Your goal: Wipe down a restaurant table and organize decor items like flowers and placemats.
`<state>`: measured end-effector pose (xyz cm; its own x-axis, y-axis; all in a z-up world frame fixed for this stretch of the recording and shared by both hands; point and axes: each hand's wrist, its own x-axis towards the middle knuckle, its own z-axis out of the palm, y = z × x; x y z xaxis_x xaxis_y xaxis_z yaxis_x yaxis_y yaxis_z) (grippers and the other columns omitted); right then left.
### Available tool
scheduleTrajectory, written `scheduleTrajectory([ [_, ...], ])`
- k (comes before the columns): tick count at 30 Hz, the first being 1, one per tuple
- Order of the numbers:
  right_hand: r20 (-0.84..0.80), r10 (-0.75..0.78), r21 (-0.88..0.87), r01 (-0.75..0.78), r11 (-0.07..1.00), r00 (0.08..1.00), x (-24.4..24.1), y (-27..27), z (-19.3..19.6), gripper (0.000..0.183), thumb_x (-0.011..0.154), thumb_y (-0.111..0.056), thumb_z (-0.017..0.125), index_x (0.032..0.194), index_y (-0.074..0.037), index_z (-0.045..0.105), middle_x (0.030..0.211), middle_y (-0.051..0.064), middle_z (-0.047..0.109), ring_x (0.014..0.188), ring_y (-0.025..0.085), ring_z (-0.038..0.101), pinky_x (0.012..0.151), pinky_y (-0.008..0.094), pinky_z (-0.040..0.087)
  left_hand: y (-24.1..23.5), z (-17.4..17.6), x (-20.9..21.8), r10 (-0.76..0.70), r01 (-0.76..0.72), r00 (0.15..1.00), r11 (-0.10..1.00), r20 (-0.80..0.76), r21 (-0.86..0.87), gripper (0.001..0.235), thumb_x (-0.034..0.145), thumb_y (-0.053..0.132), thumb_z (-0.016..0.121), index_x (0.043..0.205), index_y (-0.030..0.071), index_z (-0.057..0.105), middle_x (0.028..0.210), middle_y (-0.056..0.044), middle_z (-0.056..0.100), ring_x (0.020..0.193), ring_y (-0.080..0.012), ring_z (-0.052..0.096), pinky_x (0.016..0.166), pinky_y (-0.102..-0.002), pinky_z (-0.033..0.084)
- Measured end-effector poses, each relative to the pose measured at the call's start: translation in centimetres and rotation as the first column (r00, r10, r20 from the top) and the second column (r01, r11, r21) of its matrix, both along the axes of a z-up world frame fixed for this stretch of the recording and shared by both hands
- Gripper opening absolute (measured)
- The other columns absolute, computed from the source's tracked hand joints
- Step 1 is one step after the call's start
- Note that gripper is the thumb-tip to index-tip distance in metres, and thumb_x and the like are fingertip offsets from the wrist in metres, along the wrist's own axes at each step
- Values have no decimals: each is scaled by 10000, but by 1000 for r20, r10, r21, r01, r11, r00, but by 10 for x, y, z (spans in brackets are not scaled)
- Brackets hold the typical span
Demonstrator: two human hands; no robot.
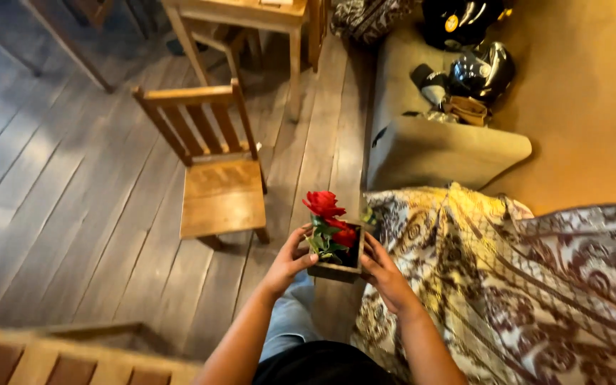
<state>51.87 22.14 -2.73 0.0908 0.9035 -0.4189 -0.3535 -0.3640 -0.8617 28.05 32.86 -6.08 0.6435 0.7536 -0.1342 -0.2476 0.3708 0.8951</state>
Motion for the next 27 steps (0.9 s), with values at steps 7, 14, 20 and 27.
scheduleTrajectory([
  [7, 104, 45, 132, -58, 990, 994, 27, 161, -6, 855, 907, -328, 707, 1620, -153, 269, 1652, 106, 347, 1507, 258, 350, 1178, 424, 344, 161, -8, 23, 21, -25, 998, 998, 61, 55, 783, 892, 179, 737, 1575, 96, 362, 1570, -95, 444, 1326, -262, 554, 1113, -396, 431],
  [14, 60, -5, 53, 2, 999, 998, 24, 292, 17, 844, 880, -317, 670, 1614, -170, 280, 1634, 67, 365, 1462, 231, 373, 1124, 427, 356, 296, -1, 31, 51, -46, 997, 996, -62, 75, 708, 907, 175, 707, 1552, 125, 419, 1523, -92, 477, 1245, -232, 584, 1067, -388, 456],
  [20, 141, 9, 200, -37, 979, 990, 43, 364, 1, 821, 918, -264, 676, 1622, -126, 275, 1645, 92, 362, 1487, 227, 364, 1170, 386, 322, 359, 1, 50, 102, -100, 994, 993, -34, 61, 679, 920, 188, 704, 1539, 131, 431, 1542, -87, 474, 1220, -217, 606, 1049, -392, 474],
  [27, 96, -19, 237, -4, 972, 995, 96, 446, -11, 876, 875, -180, 717, 1619, -86, 264, 1620, 104, 386, 1450, 239, 410, 1157, 377, 337, 431, 6, 103, 106, -109, 989, 994, -103, -24, 696, 930, 229, 678, 1560, 159, 390, 1586, -27, 429, 1138, -165, 617, 965, -370, 495],
])
